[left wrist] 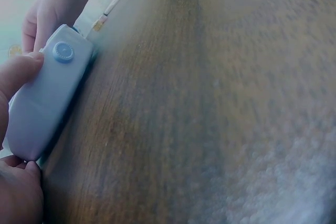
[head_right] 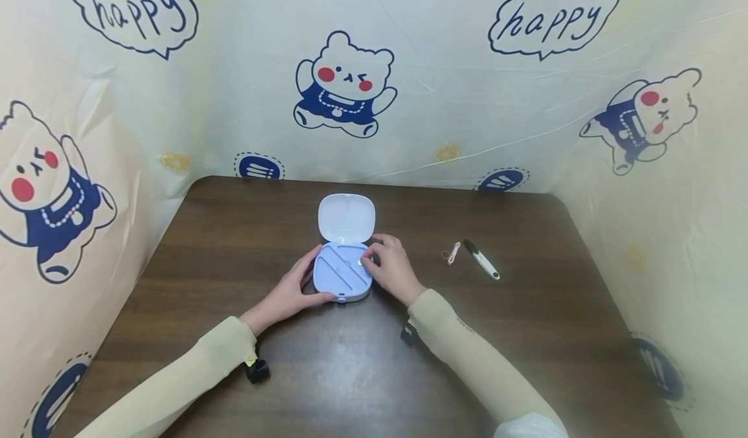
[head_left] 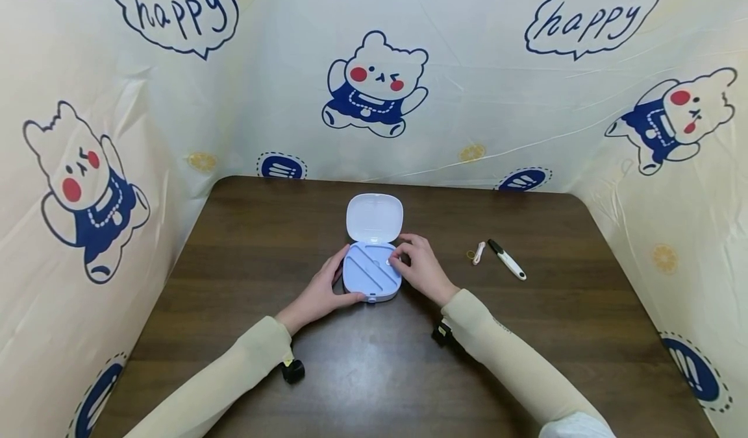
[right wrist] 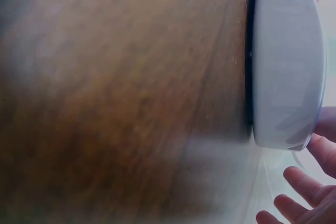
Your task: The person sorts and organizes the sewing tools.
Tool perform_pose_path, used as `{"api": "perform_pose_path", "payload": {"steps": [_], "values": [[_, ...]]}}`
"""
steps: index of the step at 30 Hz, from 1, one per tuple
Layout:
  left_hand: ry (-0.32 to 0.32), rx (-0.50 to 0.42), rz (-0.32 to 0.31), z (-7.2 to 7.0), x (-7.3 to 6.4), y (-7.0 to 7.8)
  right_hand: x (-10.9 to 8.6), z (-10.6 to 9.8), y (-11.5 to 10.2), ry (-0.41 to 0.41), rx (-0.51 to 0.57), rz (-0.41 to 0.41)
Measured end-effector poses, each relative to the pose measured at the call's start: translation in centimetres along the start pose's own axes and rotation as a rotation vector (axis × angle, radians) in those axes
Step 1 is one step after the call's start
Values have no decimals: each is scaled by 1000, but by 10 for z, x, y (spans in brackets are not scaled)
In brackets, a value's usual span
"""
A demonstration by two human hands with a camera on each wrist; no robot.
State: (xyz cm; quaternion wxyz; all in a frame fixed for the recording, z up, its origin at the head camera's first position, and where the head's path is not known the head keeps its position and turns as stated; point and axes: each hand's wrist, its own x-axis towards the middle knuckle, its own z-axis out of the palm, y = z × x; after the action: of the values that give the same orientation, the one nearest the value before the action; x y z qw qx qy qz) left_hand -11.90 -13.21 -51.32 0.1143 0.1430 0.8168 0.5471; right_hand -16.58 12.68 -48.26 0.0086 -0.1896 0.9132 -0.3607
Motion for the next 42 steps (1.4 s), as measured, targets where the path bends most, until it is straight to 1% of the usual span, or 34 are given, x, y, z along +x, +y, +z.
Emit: {"api": "perform_pose_path", "payload": {"steps": [6, 10, 12, 19, 25, 29, 35, 38, 42], "values": [[-3, 6, -6, -1, 0, -2, 0, 1, -1, -6, 1, 20], [-7, 14, -9, -1, 1, -4, -1, 1, 0, -4, -6, 19], [-7, 17, -9, -1, 1, -4, -1, 1, 0, 3, -16, 6], [-5, 12, -1, -1, 0, -2, -5, -3, 5, 55, -21, -93], [-7, 15, 1, -1, 0, 0, -10, -13, 11, 111, -14, -123], [-17, 19, -8, -3, 0, 2, -16, -22, 19, 137, -33, -108], [-30, 33, -19, -4, 1, 3, -29, -36, 36, 154, -73, -70], [-29, 33, -19, -4, 1, 3, -36, -43, 44, 185, -117, -61], [-27, 34, -17, -3, 2, 2, -44, -53, 55, 247, -190, -56]]}}
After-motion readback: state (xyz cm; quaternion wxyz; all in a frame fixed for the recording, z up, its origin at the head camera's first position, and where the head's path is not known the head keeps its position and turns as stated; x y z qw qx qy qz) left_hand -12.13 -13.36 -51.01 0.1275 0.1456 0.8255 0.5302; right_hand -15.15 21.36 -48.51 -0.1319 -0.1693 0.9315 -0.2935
